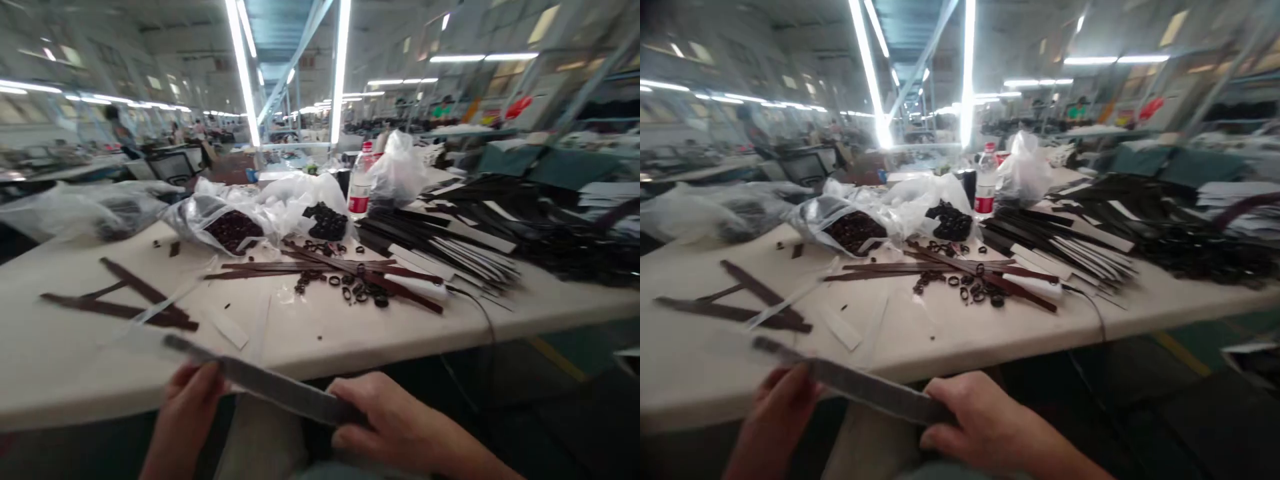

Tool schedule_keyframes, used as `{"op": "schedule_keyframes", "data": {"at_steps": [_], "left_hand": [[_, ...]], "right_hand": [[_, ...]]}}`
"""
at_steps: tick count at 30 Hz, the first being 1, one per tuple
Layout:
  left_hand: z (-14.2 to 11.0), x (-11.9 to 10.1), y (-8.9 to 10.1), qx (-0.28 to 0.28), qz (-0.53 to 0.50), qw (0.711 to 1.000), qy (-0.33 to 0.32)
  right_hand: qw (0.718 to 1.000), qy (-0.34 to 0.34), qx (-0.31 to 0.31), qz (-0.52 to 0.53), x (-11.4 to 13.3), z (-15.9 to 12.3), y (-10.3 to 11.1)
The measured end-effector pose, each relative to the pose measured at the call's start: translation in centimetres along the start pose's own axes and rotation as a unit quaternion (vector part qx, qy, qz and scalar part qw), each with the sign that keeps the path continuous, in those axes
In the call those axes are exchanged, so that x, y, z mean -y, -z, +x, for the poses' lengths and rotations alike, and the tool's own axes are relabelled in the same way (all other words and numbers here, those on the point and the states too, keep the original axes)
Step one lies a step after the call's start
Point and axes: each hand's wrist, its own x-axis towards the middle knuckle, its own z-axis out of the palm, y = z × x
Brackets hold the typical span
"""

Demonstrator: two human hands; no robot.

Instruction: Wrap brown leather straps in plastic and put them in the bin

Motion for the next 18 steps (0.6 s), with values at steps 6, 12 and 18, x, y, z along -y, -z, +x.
{"op": "schedule_keyframes", "data": {"at_steps": [6, 12, 18], "left_hand": [[-0.7, 5.5, -4.4, 0.231, 0.052, 0.969, 0.069], [-2.9, 7.6, -5.9, 0.307, 0.070, 0.938, 0.146], [-3.0, 8.3, -4.4, 0.250, 0.045, 0.958, 0.130]], "right_hand": [[0.991, -0.029, -0.049, 0.122, -2.0, -0.5, -4.5], [0.985, 0.037, -0.105, 0.130, -1.4, 1.3, -5.4], [0.988, 0.025, -0.084, 0.129, -2.9, 1.9, -5.6]]}}
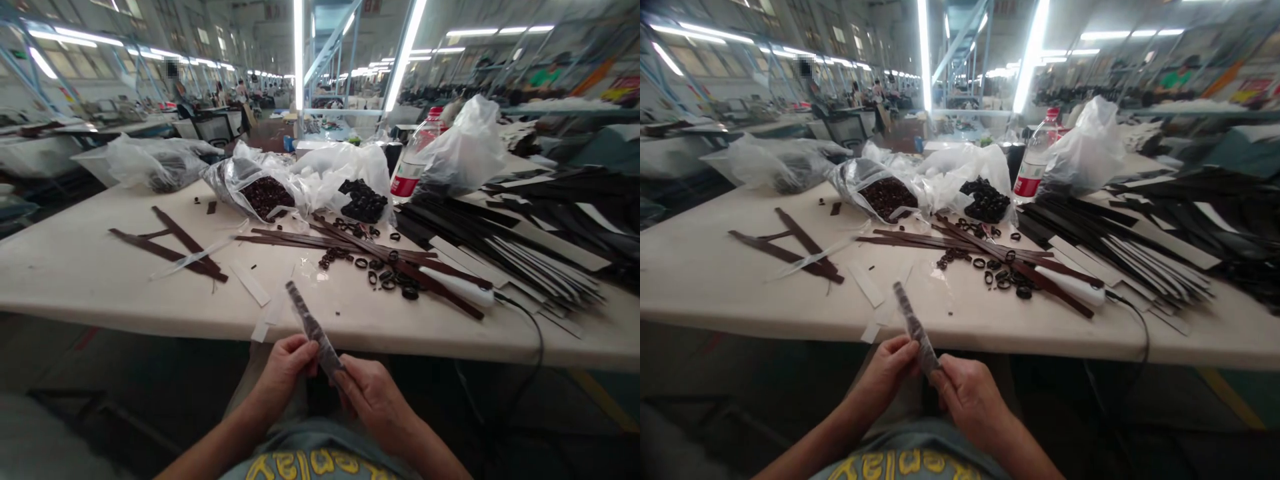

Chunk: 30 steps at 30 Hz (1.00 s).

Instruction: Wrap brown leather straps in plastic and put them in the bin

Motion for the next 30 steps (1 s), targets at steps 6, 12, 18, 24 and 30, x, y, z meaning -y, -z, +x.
{"op": "schedule_keyframes", "data": {"at_steps": [6, 12, 18, 24, 30], "left_hand": [[0.1, -0.5, 0.7, -0.037, -0.010, 0.998, -0.040], [0.0, -1.0, 0.3, -0.038, -0.005, 0.999, -0.035], [-1.2, 0.3, -1.3, 0.011, -0.024, 0.999, 0.028], [-1.0, 0.6, -0.4, 0.029, -0.021, 0.999, 0.016], [-0.9, 0.0, -0.6, -0.017, -0.007, 1.000, -0.006]], "right_hand": [[0.999, -0.038, -0.001, 0.032, -2.1, -1.1, -0.4], [0.994, -0.073, -0.012, 0.075, -3.1, -2.3, -1.3], [0.999, -0.021, -0.047, 0.011, -2.2, -1.6, -1.6], [0.999, -0.003, -0.047, -0.013, -2.0, -1.1, -1.7], [0.999, -0.014, -0.043, -0.021, -2.0, -0.9, -1.8]]}}
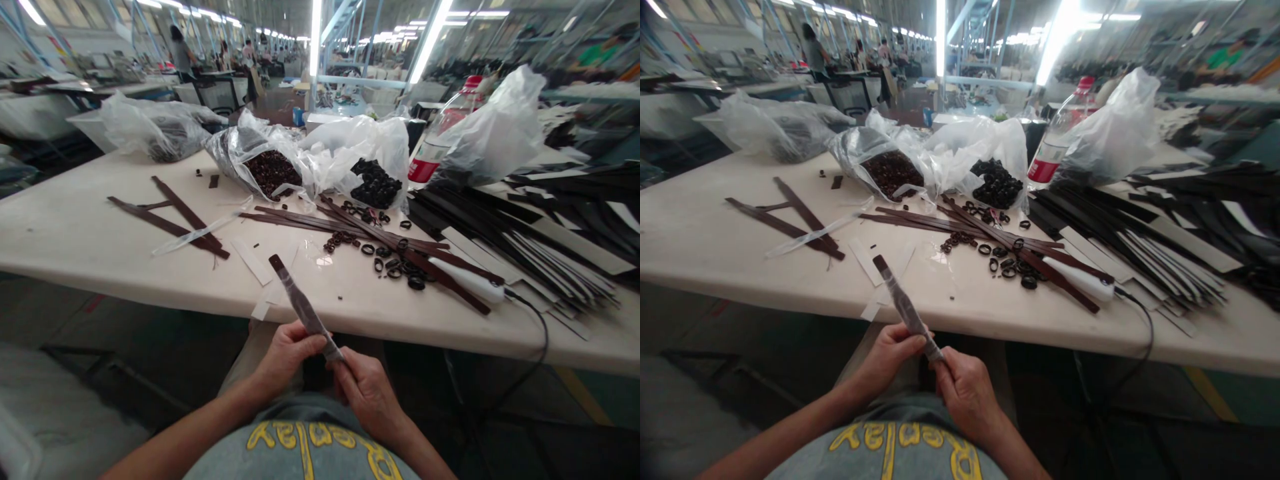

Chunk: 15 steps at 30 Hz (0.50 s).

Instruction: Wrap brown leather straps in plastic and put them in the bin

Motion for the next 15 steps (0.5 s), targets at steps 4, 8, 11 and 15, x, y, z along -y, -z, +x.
{"op": "schedule_keyframes", "data": {"at_steps": [4, 8, 11, 15], "left_hand": [[0.0, -0.3, -0.2, 0.027, 0.023, 0.999, -0.016], [0.6, -1.3, 0.9, -0.059, 0.002, 0.997, -0.055], [0.5, -1.2, 0.7, -0.044, 0.029, 0.998, -0.042], [-0.1, -0.5, -0.3, 0.034, 0.025, 0.999, -0.006]], "right_hand": [[1.000, 0.013, -0.012, -0.001, 0.2, 0.4, 0.0], [1.000, 0.014, 0.008, 0.001, -0.3, 0.6, -0.1], [1.000, 0.016, 0.005, 0.002, -0.2, 0.9, -0.2], [1.000, 0.024, 0.004, 0.020, 0.1, 1.3, 0.0]]}}
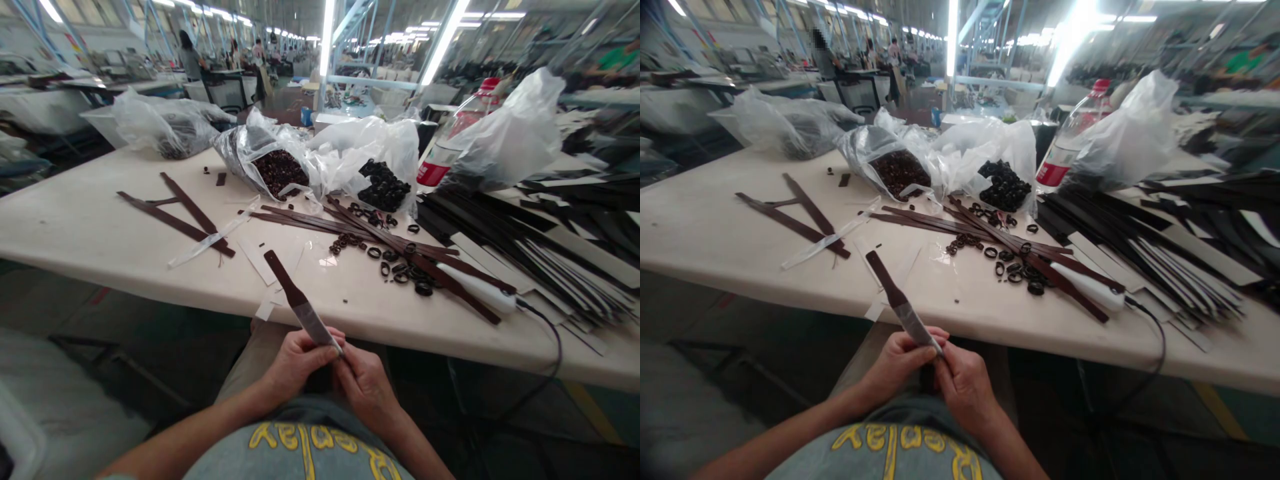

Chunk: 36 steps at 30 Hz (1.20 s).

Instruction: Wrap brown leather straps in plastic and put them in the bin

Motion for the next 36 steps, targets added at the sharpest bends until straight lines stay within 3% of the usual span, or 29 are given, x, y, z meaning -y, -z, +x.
{"op": "schedule_keyframes", "data": {"at_steps": [2, 7, 10, 13, 16, 22, 26, 32, 36], "left_hand": [[0.1, -0.5, 0.5, -0.015, -0.015, 0.999, -0.028], [1.2, -3.9, 4.5, -0.168, -0.027, 0.980, -0.105], [1.0, -5.5, 5.9, -0.153, 0.061, 0.982, -0.090], [0.5, -5.5, 5.4, -0.147, 0.080, 0.983, -0.079], [0.4, -4.3, 4.0, -0.153, 0.044, 0.985, -0.060], [1.2, -2.6, 1.9, -0.096, 0.012, 0.994, -0.059], [1.6, -2.5, 2.0, -0.095, 0.018, 0.993, -0.069], [2.6, -2.1, 1.6, -0.075, 0.021, 0.997, -0.028], [3.2, -2.2, 0.5, -0.036, 0.024, 0.999, -0.018]], "right_hand": [[1.000, -0.004, 0.021, -0.006, -0.1, -0.2, 0.4], [0.996, -0.026, 0.084, -0.034, -1.3, -1.7, 2.0], [0.992, -0.044, 0.114, -0.045, -1.8, -2.2, 3.4], [0.994, -0.031, 0.101, -0.041, -1.1, -2.0, 4.7], [0.997, 0.030, 0.061, -0.031, 0.4, -0.9, 4.7], [0.978, 0.135, -0.087, -0.130, 1.4, 3.4, 0.5], [0.961, 0.156, -0.135, -0.186, 1.3, 4.9, -0.6], [0.954, 0.129, -0.137, -0.232, 2.0, 4.2, 0.1], [0.954, 0.121, -0.146, -0.232, 0.4, 3.9, 3.0]]}}
